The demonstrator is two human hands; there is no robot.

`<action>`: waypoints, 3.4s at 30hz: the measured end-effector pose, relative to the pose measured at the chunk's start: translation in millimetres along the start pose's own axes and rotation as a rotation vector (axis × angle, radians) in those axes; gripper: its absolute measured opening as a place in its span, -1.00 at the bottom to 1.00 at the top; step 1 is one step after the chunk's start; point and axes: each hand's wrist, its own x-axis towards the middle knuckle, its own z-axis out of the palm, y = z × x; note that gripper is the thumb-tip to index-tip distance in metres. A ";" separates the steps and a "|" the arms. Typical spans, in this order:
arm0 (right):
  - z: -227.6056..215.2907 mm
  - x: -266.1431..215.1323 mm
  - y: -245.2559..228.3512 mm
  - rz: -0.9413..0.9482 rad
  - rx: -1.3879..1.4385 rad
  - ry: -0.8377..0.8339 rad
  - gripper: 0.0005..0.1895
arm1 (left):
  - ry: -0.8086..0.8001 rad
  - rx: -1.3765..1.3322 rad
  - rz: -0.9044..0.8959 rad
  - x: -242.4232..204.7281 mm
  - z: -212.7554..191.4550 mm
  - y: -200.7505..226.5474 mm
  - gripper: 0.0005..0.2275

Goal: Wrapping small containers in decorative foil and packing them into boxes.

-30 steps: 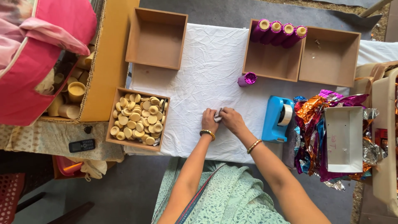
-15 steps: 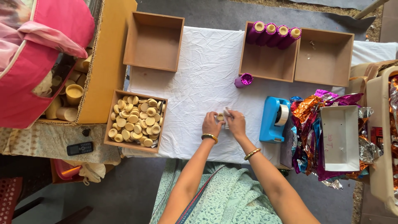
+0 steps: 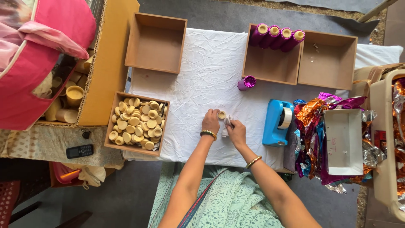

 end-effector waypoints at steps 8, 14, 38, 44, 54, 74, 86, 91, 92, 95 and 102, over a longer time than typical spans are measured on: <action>9.6 57.1 4.3 -0.207 -0.019 0.006 -0.77 | 0.007 -0.154 -0.169 3.5 -0.4 21.1 -0.64; 11.1 38.5 8.1 -0.126 -0.015 -0.039 -0.84 | -0.074 -0.076 -0.025 18.5 9.7 -0.8 -0.69; -21.3 57.6 10.4 -0.025 -0.032 -0.102 -0.78 | -0.052 -0.144 0.062 26.7 -25.3 25.3 -0.60; -7.4 81.5 -11.1 -0.290 -0.020 -0.062 -0.78 | -0.026 -0.092 -0.077 18.2 4.0 17.2 -0.63; -18.0 30.9 5.8 -0.117 -0.026 -0.082 -0.79 | -0.005 -0.101 0.119 32.3 -18.4 24.4 -0.54; -20.4 58.3 8.0 -0.042 -0.021 -0.070 -0.75 | 0.038 -0.135 0.044 18.2 -24.4 30.3 -0.61; -8.2 39.6 2.2 -0.149 -0.041 -0.045 -0.75 | 0.045 -0.059 -0.071 20.1 4.9 25.4 -0.66; -28.1 27.5 13.4 -0.030 -0.025 -0.103 -0.78 | 0.059 -0.197 -0.088 8.4 -13.5 20.7 -0.67; -29.4 27.3 18.5 -0.069 -0.025 -0.034 -0.77 | -0.007 -0.215 0.021 -5.1 -11.3 10.1 -0.70; -32.5 29.4 25.3 -0.091 0.014 0.012 -0.75 | -0.490 -0.336 0.069 -66.0 -3.0 -12.4 -0.63; -30.0 35.9 36.2 -0.045 0.072 -0.045 -0.72 | -1.231 -0.882 0.039 -180.5 -30.7 13.6 -0.44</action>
